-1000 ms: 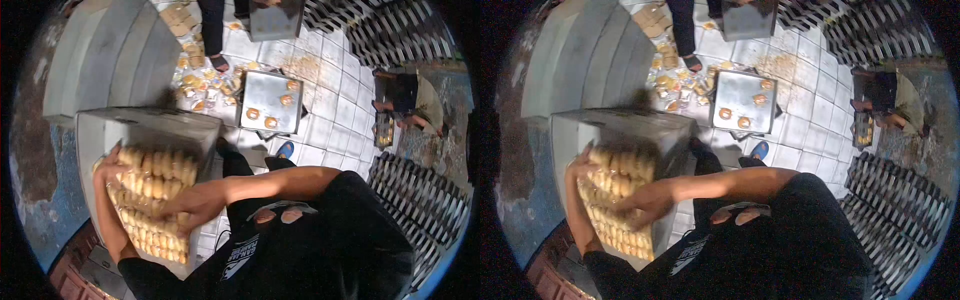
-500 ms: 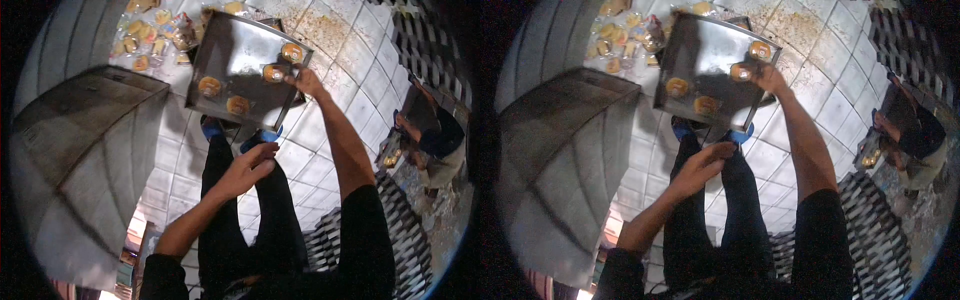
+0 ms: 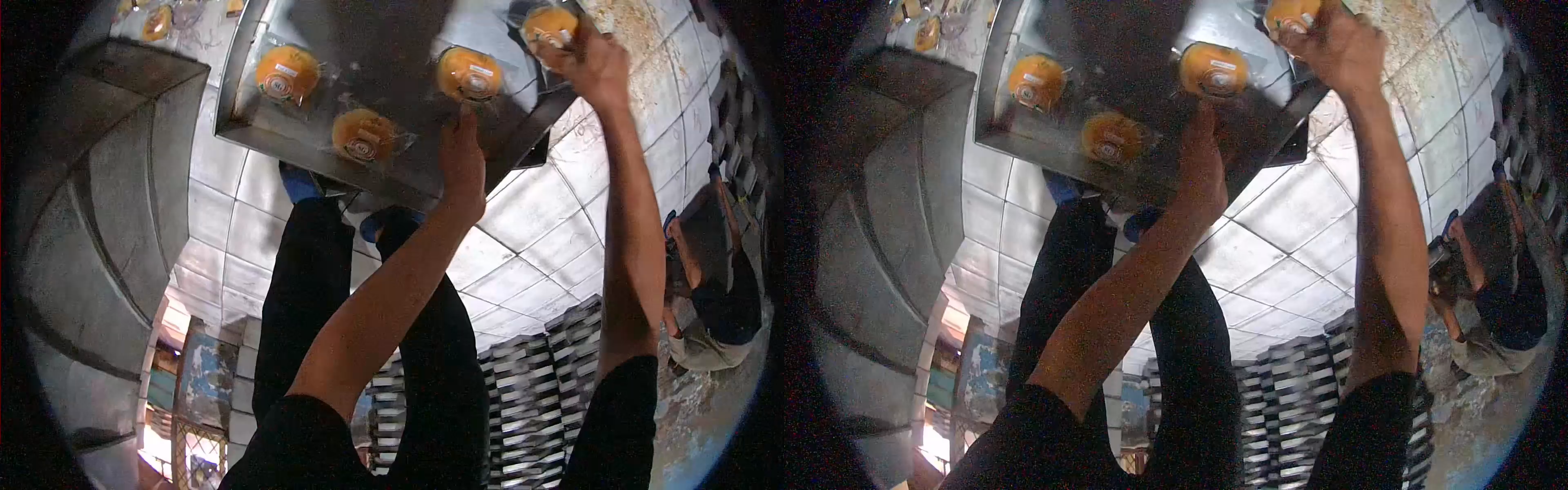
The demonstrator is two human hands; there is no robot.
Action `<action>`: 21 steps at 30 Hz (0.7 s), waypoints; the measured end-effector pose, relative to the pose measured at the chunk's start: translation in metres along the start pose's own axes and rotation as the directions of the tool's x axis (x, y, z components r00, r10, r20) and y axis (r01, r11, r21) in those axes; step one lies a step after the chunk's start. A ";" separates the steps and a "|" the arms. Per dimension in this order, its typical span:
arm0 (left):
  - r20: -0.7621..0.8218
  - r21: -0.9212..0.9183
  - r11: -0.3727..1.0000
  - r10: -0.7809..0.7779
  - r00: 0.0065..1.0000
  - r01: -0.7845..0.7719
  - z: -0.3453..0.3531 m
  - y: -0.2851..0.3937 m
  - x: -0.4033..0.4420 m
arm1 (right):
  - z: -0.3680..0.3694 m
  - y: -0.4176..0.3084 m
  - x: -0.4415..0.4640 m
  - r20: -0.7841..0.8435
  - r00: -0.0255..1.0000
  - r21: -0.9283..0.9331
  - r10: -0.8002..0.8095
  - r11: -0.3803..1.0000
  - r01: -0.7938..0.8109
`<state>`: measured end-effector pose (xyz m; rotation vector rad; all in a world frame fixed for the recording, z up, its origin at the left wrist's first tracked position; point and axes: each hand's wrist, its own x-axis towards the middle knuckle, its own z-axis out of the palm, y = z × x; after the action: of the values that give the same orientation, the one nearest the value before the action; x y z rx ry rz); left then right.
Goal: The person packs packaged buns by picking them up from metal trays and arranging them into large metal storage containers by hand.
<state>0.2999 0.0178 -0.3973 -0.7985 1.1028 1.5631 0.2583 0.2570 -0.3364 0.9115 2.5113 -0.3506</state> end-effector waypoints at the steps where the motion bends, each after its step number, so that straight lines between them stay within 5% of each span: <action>1: -0.037 -0.026 1.000 0.007 0.999 -0.007 0.002 0.003 0.001 | 0.005 -0.004 -0.002 0.010 1.000 0.006 -0.010 1.000 0.010; 3: -0.196 -0.017 0.984 0.171 0.966 -0.178 0.008 0.015 -0.001 | 0.013 -0.021 -0.007 0.079 0.950 0.626 -0.303 0.756 0.189; 5: -0.152 -0.055 0.983 0.164 0.975 -0.174 0.009 0.026 0.002 | 0.056 -0.031 -0.005 0.259 0.877 0.603 -0.404 0.777 0.180; 6: -0.091 -0.097 0.984 0.141 0.986 -0.150 0.008 0.035 0.002 | 0.065 -0.043 -0.011 0.145 0.890 0.515 -0.433 0.801 0.306; 7: -0.095 -0.100 0.983 0.147 0.984 -0.157 -0.004 0.035 -0.001 | 0.064 -0.054 -0.019 0.289 0.917 0.539 -0.276 0.838 0.083; 10: -0.093 0.255 0.878 0.438 0.894 -0.404 -0.022 0.030 -0.028 | 0.050 -0.092 -0.041 0.279 0.884 0.719 -0.374 0.692 0.066; 12: -0.241 0.082 0.919 0.394 0.887 -0.386 -0.034 0.058 -0.059 | 0.046 -0.128 -0.055 0.497 0.757 0.778 -0.424 0.605 -0.172; 16: -0.468 -0.008 0.936 0.308 0.828 -0.352 -0.063 0.087 -0.071 | 0.090 -0.164 -0.059 0.453 0.720 0.795 -0.526 0.604 -0.060; 18: -0.409 0.075 0.952 0.300 0.862 -0.295 -0.060 0.104 -0.077 | 0.063 -0.178 -0.073 0.577 0.767 0.752 -0.279 0.548 -0.366; 21: -0.245 0.203 0.943 0.308 0.919 -0.262 -0.069 0.113 -0.083 | 0.056 -0.163 -0.086 0.510 0.811 0.835 -0.287 0.392 -0.387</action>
<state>0.2099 -0.0833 -0.3192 -0.7810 1.5929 1.6027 0.2277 0.0671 -0.3297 0.9911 1.4989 -1.8643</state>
